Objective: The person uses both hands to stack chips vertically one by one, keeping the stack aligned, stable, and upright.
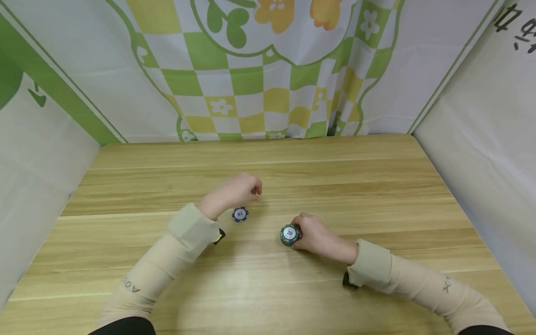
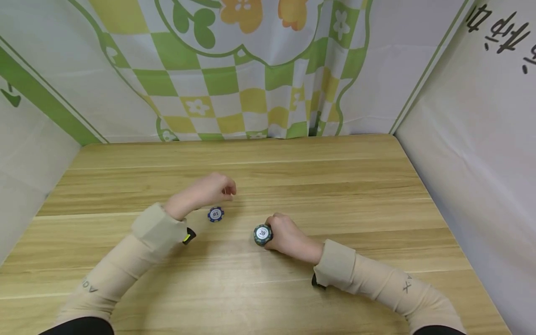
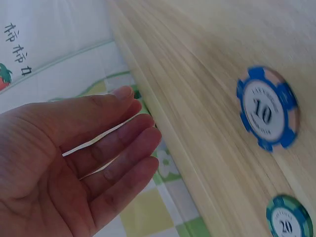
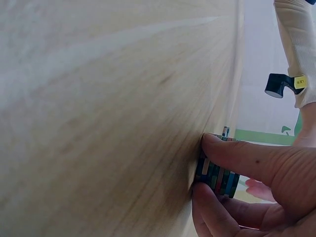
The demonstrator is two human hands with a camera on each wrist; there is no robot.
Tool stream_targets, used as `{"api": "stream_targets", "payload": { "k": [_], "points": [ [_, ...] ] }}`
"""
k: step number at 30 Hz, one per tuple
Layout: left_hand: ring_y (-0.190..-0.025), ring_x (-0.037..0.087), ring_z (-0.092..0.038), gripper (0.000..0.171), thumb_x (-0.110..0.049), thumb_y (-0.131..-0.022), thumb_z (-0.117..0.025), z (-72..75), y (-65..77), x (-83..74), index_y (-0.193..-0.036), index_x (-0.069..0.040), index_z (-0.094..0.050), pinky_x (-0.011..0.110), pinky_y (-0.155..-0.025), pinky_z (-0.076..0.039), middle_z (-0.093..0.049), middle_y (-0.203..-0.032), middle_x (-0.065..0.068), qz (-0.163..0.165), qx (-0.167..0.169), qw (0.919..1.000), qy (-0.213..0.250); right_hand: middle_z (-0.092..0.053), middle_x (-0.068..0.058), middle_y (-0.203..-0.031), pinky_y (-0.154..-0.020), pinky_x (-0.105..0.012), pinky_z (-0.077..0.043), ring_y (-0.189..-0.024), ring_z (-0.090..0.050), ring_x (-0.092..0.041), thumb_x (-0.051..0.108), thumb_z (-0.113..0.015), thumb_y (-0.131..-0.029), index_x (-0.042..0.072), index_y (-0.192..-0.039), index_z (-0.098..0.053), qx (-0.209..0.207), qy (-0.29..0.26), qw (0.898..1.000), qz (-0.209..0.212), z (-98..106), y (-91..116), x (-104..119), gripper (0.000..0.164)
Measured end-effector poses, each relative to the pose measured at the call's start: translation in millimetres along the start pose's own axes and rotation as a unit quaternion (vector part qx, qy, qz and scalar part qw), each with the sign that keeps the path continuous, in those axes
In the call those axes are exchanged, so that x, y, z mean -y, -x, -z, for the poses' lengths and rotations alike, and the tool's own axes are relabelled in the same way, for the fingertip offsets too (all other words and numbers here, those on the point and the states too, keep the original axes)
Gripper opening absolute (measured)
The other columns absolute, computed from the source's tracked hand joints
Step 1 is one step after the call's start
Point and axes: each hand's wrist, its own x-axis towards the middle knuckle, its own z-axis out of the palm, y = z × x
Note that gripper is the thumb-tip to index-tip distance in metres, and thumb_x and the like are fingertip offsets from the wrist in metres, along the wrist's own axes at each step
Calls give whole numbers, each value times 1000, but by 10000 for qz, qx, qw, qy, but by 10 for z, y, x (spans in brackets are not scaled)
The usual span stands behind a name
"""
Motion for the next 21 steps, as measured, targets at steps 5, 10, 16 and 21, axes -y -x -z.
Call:
{"api": "stream_targets", "payload": {
  "k": [5, 10, 16, 21],
  "points": [
    [-83, 21, -59, 16, -10, -83, -63, 20, 27, 112, -95, -1, -65, 35, -75, -48, -64, -89, 9, 188, 13, 9997, -140, -58, -8, -84, -68, -29, -49, -77, -56, -16, 6, -83, -59, -5, -94, -63, -13, -11, 10000, 10, -1, 7, -1, 41],
    [-85, 24, -59, 19, -6, -81, -61, 40, 63, 258, -98, 0, -65, 37, -76, -48, -64, -90, 11, 339, 82, 9992, -196, -58, -7, -84, -66, -27, -48, -76, -55, -15, 6, -83, -60, -5, -94, -62, 6, 1, 10000, 27, 1, 10, 4, 41],
    [-87, 26, -58, 21, -8, -82, -61, 63, 144, 414, -100, 1, -64, 39, -77, -48, -63, -94, 13, 626, 150, 9979, 82, -58, -7, -83, -65, -26, -48, -75, -54, -15, 6, -83, -60, -5, -94, -63, -4, -9, 10000, 52, -1, 11, 3, 41],
    [-89, 28, -58, 24, -10, -82, -63, 70, 230, 529, -103, 3, -62, 40, -79, -47, -63, -96, 15, 920, 112, 9948, 430, -58, -7, -84, -66, -26, -48, -76, -55, -15, 7, -83, -60, -5, -95, -63, -3, -1, 10000, 21, 1, 12, 0, 41]
  ]
}}
